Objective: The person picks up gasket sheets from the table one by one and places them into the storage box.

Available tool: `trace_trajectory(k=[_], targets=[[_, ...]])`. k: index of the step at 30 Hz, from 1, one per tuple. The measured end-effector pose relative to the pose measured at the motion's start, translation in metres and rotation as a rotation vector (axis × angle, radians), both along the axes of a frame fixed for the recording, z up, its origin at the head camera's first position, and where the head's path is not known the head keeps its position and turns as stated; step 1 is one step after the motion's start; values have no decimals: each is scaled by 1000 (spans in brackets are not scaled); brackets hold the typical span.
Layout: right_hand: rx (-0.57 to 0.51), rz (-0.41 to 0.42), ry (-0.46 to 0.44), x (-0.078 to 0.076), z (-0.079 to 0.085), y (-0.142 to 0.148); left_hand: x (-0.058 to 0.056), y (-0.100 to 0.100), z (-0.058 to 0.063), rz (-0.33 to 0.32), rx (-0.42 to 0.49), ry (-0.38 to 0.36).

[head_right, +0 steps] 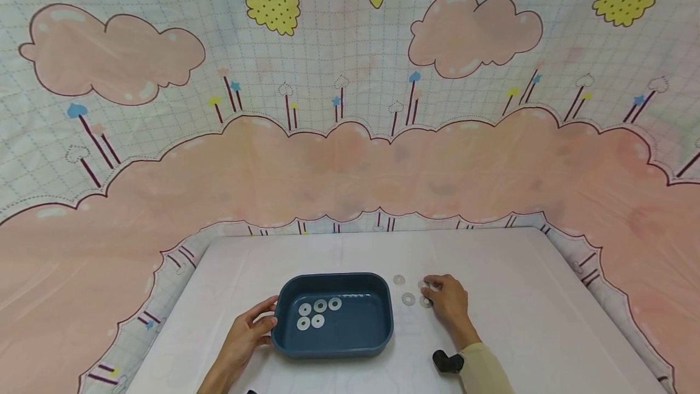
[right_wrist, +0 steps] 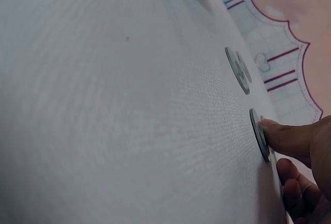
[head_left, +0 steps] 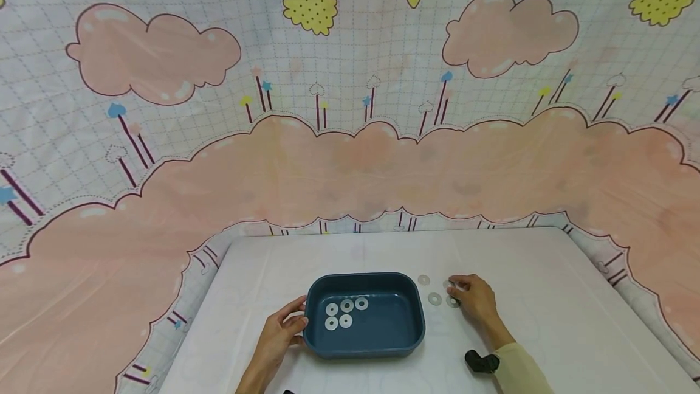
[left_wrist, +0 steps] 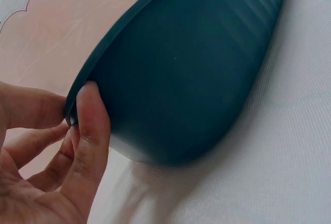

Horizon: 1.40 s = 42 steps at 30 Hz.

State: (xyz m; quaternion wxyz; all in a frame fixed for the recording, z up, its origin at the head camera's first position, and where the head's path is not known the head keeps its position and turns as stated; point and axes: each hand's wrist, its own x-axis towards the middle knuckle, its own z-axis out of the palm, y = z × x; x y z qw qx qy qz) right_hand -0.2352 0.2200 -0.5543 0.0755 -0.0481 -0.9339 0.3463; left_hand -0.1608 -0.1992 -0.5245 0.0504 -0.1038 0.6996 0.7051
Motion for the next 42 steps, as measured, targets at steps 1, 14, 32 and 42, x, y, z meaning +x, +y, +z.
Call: trace_trajectory(k=[1,14,32,42], targets=[[-3,1,-2,0,0,0,0,0,0,0,0,0],[-133,-34,-27,-1,-1,3,1,1,1,8,-7,-8],[-270,-61,-25,10,14,6,2,0,2,-9,4,3],[-401,-43,-35,17,27,2,2,-1,2,-5,-8,-2]])
